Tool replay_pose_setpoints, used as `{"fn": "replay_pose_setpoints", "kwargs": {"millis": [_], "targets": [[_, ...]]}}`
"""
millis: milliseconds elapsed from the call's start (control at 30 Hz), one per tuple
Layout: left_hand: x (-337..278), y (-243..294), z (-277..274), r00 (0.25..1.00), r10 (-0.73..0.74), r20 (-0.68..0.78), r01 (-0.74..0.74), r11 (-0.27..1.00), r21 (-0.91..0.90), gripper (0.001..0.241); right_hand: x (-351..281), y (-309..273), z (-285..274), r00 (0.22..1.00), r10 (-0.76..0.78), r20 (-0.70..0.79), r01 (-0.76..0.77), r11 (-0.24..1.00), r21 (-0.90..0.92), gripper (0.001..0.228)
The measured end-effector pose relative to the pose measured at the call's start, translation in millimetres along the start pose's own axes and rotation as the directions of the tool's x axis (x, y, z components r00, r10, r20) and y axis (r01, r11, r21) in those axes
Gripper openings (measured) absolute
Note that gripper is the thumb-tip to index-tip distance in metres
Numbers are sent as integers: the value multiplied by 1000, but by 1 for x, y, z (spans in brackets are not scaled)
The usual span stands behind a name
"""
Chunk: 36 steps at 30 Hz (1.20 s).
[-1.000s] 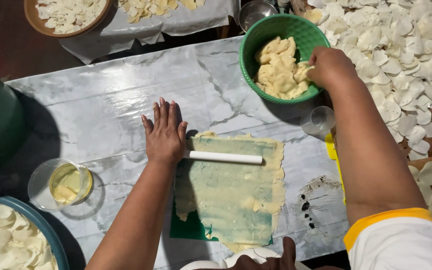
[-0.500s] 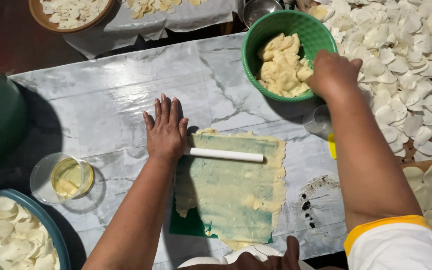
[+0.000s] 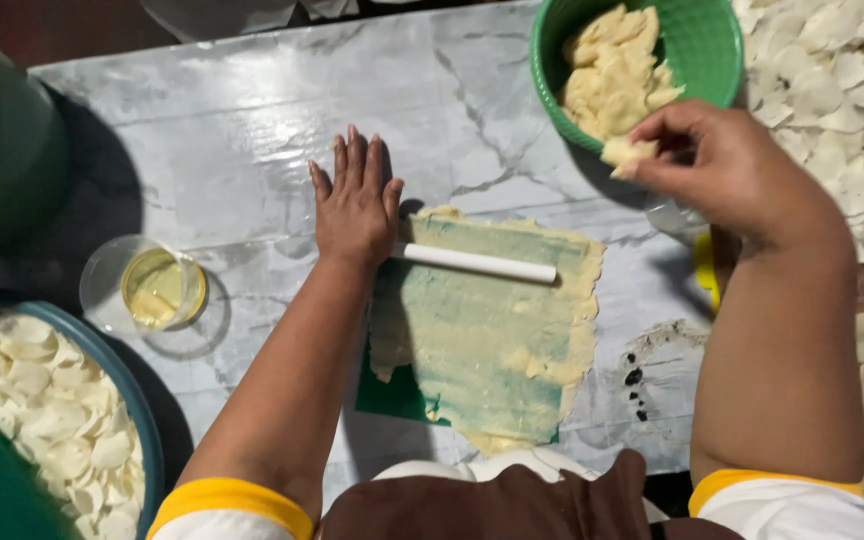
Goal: Rolling out dough into thin sheets using a small rolling pin on a silicone mat
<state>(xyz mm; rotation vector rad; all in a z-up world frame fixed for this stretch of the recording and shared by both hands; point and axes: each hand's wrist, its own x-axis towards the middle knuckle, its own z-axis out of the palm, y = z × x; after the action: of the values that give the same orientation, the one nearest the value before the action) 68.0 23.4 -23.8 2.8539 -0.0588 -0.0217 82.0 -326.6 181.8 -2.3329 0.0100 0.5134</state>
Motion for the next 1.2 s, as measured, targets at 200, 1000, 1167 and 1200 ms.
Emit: {"fn": "replay_pose_setpoints", "kwargs": {"millis": [200,1000,1167,1200], "targets": [[1,3,-4,999,-11,42,12,999,-36,66,-69,-53,160,887,131,442,-212,967,141,31],[-93,-71,41,808,474,-350,-505,863,5,40,-81,14,288,786,-508,-353,194,744,-640,37],[-89,-58,27,741,532,-410,-547,832,92,22,-44,55,274,857,-451,-250,164,698,-697,43],[-89,-59,30,727,549,-413,-561,821,104,19,-39,60,273,854,-465,-232,172,674,-718,41]]}}
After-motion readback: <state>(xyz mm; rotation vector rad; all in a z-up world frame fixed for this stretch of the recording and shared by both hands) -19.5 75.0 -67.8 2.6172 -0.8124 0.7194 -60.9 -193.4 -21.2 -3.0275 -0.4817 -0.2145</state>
